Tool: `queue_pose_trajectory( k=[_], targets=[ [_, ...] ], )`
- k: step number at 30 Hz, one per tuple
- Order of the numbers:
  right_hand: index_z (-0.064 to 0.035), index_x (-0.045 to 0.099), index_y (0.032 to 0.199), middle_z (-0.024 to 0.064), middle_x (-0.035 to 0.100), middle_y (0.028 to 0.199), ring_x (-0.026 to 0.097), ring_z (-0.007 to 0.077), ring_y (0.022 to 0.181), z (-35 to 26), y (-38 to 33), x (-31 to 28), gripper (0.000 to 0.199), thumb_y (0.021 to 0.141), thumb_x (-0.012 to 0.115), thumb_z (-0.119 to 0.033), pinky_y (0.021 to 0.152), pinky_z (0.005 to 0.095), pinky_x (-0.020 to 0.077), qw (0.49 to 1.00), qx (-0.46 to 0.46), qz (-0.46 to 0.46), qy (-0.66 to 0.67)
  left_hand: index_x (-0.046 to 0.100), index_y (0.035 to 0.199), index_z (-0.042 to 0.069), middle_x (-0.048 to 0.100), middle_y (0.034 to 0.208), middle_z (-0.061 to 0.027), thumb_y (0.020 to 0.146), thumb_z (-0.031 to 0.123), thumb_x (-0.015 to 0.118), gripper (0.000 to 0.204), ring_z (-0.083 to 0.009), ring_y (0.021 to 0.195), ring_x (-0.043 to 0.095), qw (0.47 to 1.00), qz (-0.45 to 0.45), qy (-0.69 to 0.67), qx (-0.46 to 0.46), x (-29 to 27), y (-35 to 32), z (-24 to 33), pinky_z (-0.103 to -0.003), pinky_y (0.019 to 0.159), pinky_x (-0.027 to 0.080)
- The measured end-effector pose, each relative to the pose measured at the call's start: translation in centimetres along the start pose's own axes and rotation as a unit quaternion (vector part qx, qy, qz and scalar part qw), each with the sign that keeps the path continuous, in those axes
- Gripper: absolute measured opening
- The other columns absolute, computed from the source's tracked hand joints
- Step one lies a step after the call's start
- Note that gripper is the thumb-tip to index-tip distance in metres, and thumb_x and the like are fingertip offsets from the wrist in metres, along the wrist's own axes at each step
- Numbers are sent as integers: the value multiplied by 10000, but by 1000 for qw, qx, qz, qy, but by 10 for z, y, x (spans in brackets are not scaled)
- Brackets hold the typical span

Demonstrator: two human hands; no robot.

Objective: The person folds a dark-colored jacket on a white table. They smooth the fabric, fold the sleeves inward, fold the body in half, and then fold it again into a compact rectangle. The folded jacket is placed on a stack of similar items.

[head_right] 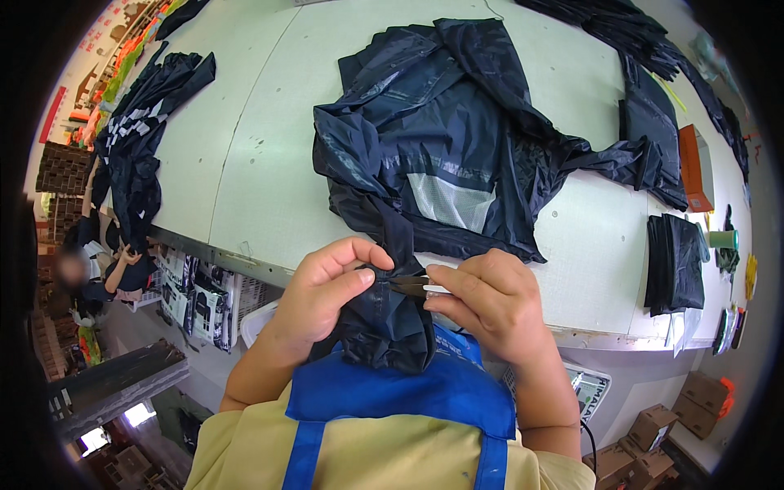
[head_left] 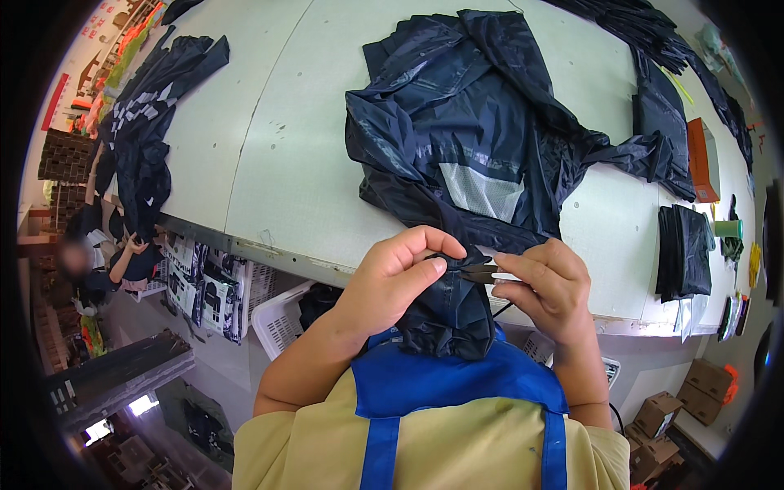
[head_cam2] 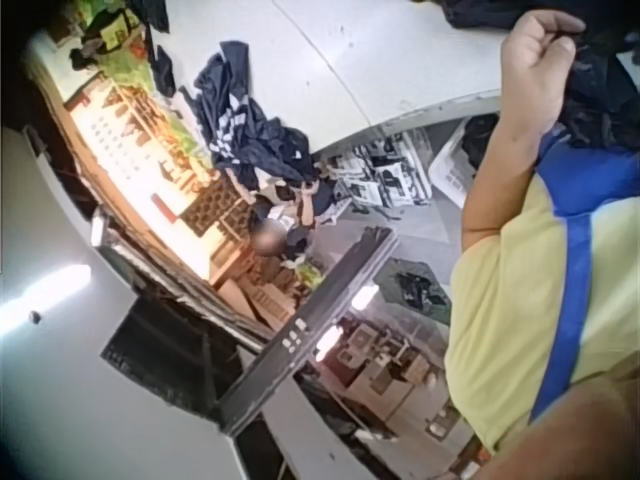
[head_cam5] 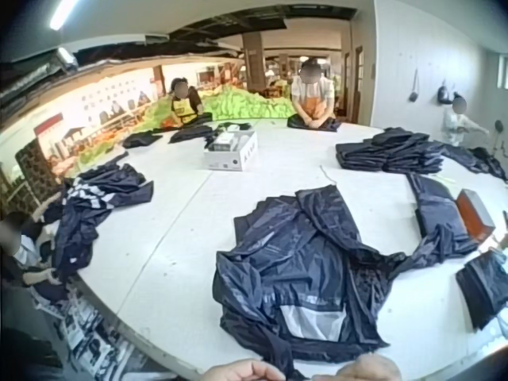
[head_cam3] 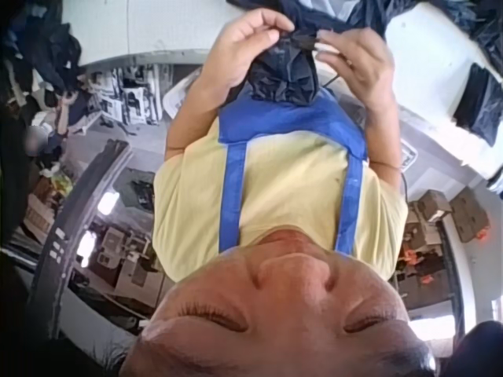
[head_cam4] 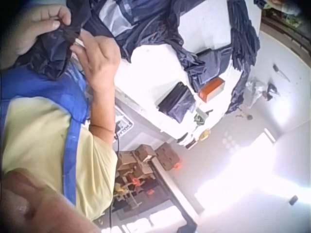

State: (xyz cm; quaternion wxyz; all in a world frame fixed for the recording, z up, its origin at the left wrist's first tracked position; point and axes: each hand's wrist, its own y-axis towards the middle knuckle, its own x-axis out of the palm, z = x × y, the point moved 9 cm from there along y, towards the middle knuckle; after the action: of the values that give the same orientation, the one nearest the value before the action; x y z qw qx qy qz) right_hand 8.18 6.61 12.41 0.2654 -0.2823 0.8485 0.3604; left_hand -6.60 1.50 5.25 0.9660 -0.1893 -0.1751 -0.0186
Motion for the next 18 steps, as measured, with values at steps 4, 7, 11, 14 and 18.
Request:
queue_pose_trajectory(
  k=[4, 7, 11, 14, 18],
  targets=[
    [-46, 699, 926, 50, 596, 740, 576, 214, 627, -7, 2, 0, 337, 627, 807, -154, 552, 324, 450, 999, -15, 2, -29, 584, 1081, 6, 526, 789, 64, 914, 44, 509, 187, 20, 656, 394, 1000, -1, 4, 27, 3, 1, 2, -152, 585, 309],
    [-49, 699, 923, 50, 589, 731, 571, 218, 618, -4, 0, 0, 326, 630, 806, -143, 547, 324, 448, 1000, -6, 5, -12, 582, 1066, -7, 577, 985, 12, 886, 62, 527, 200, -25, 842, 481, 1000, -1, 16, 8, -1, 0, 2, -176, 787, 384],
    [-38, 695, 923, 60, 586, 725, 566, 212, 614, 3, -4, -1, 329, 630, 808, -137, 535, 315, 443, 999, 28, 1, 29, 581, 1074, 8, 485, 748, 74, 915, 38, 506, 179, 19, 635, 369, 999, -6, 19, 27, 1, 2, 3, -163, 560, 293],
    [-27, 692, 925, 66, 585, 722, 563, 203, 610, 10, -7, -4, 332, 634, 809, -138, 529, 306, 441, 997, 64, -5, 39, 577, 1074, 13, 471, 734, 78, 916, 38, 503, 176, 18, 627, 360, 999, -6, 25, 36, 1, 2, 4, -166, 555, 289],
    [-22, 693, 934, 69, 590, 726, 561, 194, 606, 12, -4, -3, 330, 649, 806, -141, 524, 300, 441, 996, 81, -19, 42, 553, 1087, 19, 476, 730, 67, 920, 29, 492, 178, 12, 624, 356, 997, -11, 56, 58, 4, 0, 7, -172, 560, 293]
  ],
)
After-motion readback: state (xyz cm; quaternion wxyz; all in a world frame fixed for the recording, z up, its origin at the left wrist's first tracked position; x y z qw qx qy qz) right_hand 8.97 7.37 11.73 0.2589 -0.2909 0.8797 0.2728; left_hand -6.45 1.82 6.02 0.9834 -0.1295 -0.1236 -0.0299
